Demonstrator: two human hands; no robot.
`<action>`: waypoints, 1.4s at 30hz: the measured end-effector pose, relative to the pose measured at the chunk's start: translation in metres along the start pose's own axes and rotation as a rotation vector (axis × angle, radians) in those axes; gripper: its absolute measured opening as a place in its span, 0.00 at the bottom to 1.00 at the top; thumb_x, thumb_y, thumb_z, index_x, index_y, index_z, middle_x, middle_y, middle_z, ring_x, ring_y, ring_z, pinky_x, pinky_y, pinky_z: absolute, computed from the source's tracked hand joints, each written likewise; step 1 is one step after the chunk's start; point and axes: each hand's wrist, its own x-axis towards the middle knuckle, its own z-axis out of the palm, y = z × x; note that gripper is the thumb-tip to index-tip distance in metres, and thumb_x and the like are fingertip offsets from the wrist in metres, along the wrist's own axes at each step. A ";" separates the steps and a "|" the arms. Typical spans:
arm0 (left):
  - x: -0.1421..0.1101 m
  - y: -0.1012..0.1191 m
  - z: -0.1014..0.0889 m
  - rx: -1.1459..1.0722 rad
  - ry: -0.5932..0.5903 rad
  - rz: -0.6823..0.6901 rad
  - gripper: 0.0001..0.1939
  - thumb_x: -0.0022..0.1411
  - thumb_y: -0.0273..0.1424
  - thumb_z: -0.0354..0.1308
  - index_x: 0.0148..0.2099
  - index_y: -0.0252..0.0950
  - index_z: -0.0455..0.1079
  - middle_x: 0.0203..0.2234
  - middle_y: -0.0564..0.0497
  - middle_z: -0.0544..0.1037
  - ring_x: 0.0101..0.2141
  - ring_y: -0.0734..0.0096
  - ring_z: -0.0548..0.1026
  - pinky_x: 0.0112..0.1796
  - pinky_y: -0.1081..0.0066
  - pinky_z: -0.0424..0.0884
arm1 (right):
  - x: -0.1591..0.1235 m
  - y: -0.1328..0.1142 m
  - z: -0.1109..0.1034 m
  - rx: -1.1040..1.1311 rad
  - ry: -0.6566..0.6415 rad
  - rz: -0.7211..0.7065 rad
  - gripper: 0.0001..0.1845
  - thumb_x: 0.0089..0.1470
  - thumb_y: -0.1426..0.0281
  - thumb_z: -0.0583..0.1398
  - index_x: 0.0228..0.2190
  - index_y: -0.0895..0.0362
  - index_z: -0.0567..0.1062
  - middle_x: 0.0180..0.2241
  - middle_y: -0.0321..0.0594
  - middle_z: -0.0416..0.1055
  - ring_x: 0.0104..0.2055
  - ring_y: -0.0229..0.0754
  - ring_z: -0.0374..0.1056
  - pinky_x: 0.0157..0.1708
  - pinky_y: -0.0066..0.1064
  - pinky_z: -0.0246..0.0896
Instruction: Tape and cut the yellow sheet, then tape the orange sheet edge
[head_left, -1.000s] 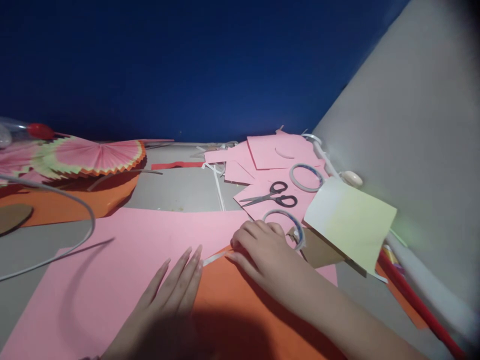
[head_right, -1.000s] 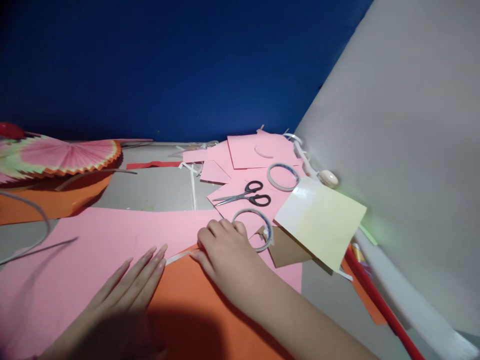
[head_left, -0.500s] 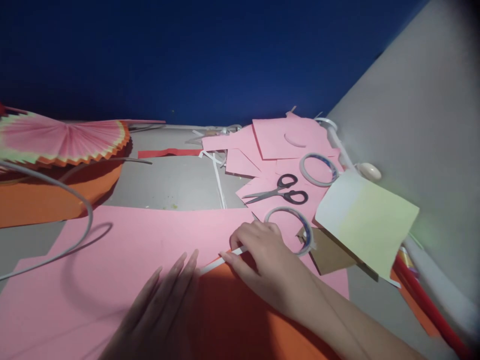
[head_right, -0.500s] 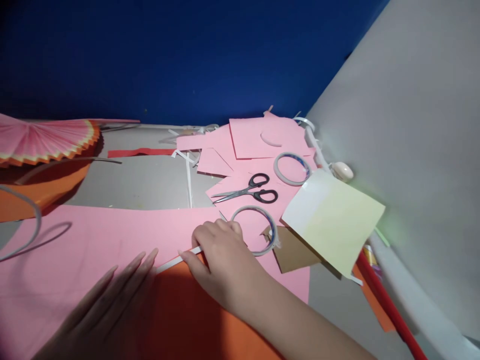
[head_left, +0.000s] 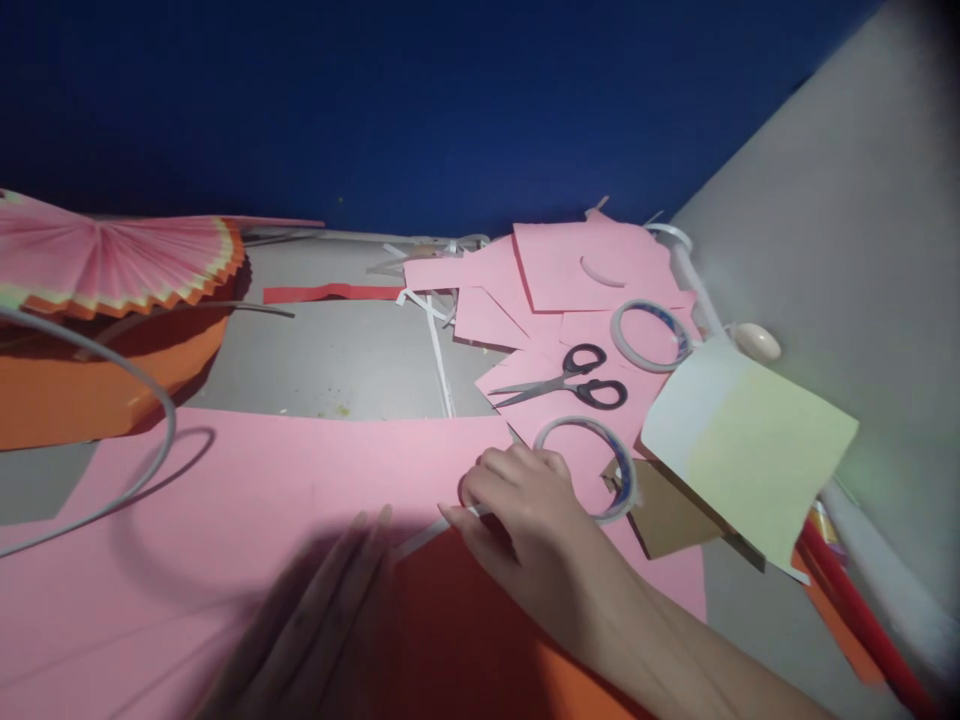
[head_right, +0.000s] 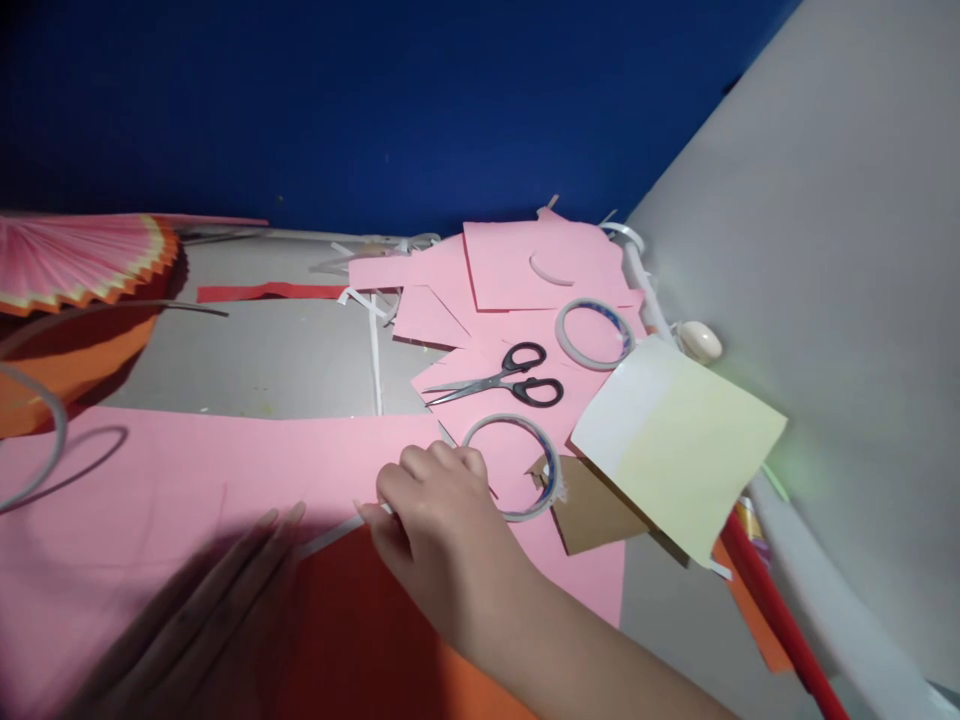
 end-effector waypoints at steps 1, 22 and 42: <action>0.000 0.000 0.000 0.002 -0.006 0.001 0.29 0.62 0.28 0.39 0.65 0.29 0.45 0.60 0.45 0.56 0.60 0.59 0.52 0.61 0.59 0.46 | 0.000 0.000 0.000 -0.002 0.000 0.001 0.12 0.58 0.71 0.52 0.23 0.59 0.64 0.26 0.36 0.61 0.31 0.38 0.53 0.33 0.32 0.40; -0.001 -0.001 0.001 0.040 -0.015 0.043 0.29 0.62 0.30 0.39 0.64 0.26 0.47 0.59 0.42 0.57 0.60 0.58 0.51 0.60 0.58 0.44 | 0.003 -0.002 0.000 0.003 -0.018 0.039 0.11 0.57 0.70 0.53 0.23 0.58 0.65 0.25 0.36 0.63 0.31 0.38 0.55 0.35 0.33 0.41; -0.001 -0.005 0.002 0.001 0.005 0.088 0.32 0.56 0.26 0.41 0.63 0.23 0.48 0.58 0.36 0.57 0.58 0.50 0.55 0.58 0.54 0.45 | -0.004 -0.006 0.005 -0.370 0.165 0.019 0.08 0.54 0.66 0.53 0.27 0.53 0.70 0.26 0.36 0.64 0.31 0.42 0.58 0.36 0.38 0.42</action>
